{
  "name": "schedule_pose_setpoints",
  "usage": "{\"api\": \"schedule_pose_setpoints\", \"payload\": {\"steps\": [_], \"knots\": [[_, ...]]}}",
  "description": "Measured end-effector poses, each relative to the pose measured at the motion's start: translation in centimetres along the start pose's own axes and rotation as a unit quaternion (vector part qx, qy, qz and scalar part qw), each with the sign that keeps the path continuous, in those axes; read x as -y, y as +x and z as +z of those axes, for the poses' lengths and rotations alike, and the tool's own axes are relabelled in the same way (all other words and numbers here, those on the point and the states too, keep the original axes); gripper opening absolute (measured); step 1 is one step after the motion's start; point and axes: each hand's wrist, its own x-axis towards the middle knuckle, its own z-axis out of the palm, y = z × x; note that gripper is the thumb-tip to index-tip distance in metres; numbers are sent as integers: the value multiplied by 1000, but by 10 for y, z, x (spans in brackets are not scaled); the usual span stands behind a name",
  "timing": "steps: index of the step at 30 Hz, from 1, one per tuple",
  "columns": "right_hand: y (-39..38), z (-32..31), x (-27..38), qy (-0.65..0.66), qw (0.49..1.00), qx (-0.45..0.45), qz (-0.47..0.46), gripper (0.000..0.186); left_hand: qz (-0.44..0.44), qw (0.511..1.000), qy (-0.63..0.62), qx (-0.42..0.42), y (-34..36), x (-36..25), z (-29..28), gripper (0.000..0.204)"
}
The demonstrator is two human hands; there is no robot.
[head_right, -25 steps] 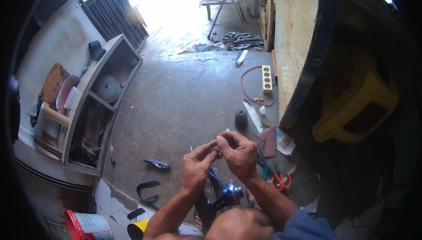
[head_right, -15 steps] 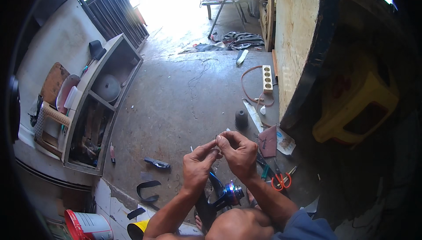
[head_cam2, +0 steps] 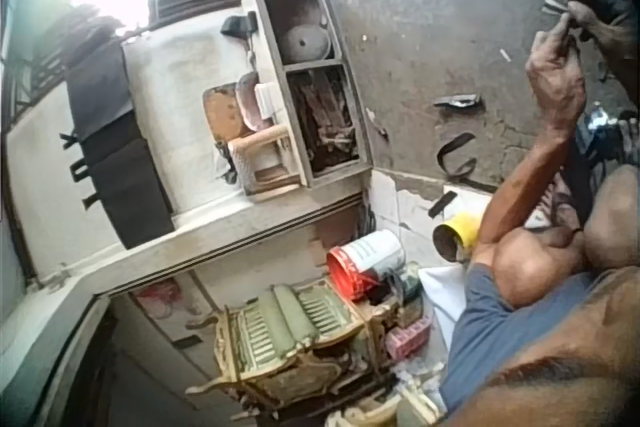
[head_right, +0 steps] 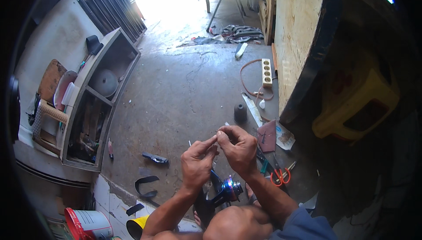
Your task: The person reupholsters a steering wheel by threading a needle and stitching a leather cover onto the wheel rim.
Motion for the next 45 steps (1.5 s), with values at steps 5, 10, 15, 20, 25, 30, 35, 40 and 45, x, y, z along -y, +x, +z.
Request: {"api": "schedule_pose_setpoints", "payload": {"steps": [5,10,15,20,25,30,35,40,45], "knots": [[22,-17,5,-50,997,-38,-38,18,60,972,213,75,-3,-6,-8,28],[54,-119,-16,4,978,-207,-18,14,51,965,245,81,-4,-16,-11,26],[14,-109,7,-243,921,-239,-190,19,66,948,284,125,0,-14,-8,20],[-38,-69,59,387,806,342,-290,12,36,919,357,161,0,-10,-15,14],[-49,-70,46,386,842,240,-292,8,15,915,367,166,-2,-7,-25,12],[-7,-67,8,-273,919,175,-224,38,69,914,371,150,-4,-4,-15,11],[-13,-47,-37,-328,876,241,-258,27,106,917,354,149,-8,-5,-29,12],[-21,-84,-55,-324,942,92,8,23,159,950,264,-46,-9,-4,-66,21],[-50,-136,-125,-394,900,152,108,30,-94,971,119,-187,-78,67,-107,14]]}}
